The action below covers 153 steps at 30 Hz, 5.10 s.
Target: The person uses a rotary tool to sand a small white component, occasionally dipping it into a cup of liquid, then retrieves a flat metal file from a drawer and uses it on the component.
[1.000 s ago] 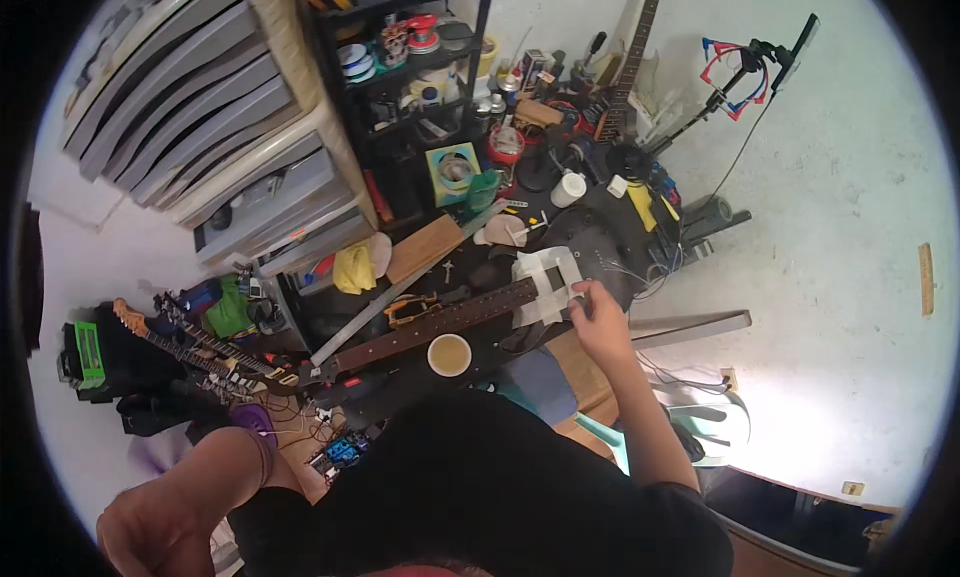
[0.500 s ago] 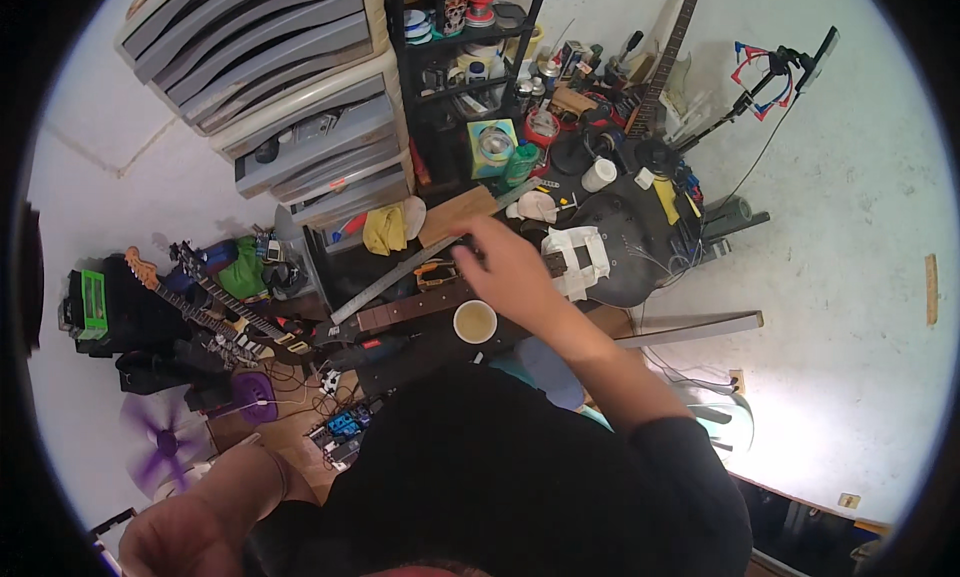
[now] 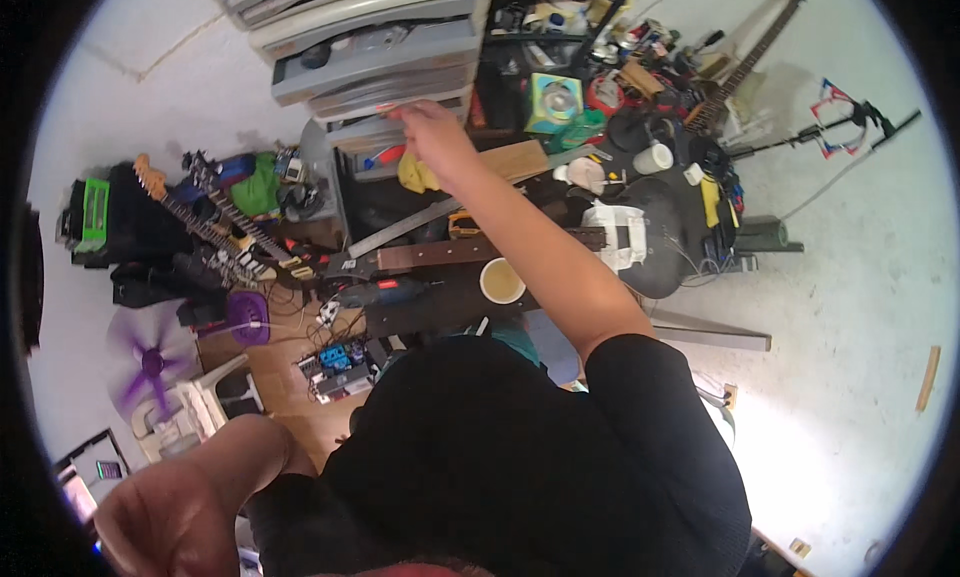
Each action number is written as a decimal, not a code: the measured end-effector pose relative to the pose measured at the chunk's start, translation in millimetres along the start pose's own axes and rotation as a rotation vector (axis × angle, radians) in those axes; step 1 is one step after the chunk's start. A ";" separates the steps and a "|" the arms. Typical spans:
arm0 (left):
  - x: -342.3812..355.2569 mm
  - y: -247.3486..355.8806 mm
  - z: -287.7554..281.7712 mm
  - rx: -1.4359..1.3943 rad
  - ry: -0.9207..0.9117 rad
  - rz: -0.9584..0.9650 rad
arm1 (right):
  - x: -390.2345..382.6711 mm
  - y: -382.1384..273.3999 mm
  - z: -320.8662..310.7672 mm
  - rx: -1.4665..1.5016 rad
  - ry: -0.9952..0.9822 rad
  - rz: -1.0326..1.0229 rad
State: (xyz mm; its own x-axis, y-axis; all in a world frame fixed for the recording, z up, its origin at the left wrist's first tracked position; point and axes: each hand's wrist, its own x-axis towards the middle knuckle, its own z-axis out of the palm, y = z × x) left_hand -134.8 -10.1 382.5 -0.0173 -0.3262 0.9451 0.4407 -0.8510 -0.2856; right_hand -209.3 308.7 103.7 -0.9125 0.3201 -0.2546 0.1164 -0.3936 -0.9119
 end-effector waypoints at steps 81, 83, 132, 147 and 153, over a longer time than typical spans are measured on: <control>-343.3 34.9 -85.5 1.344 -0.290 -1.557 | -113.9 141.3 -17.0 0.295 0.109 0.074; -345.2 41.4 -81.2 1.337 -0.015 -1.628 | -116.6 143.9 -17.2 0.374 0.104 0.078; -324.2 63.2 -59.9 0.469 0.939 -1.972 | -176.3 130.4 -15.4 0.262 0.032 0.220; -355.5 0.6 -116.3 0.520 0.848 -1.838 | -87.0 109.3 -1.3 0.166 0.148 0.124; -375.5 -35.2 -146.5 0.506 0.852 -1.762 | -36.5 105.8 -0.3 0.185 0.195 0.092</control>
State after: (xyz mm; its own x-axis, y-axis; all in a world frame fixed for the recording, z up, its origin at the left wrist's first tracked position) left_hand -275.2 82.0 14.4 -0.8945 0.3666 -0.2558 -0.3672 -0.2760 0.8883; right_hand -163.6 255.6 16.5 -0.8066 0.4285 -0.4070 0.1055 -0.5733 -0.8126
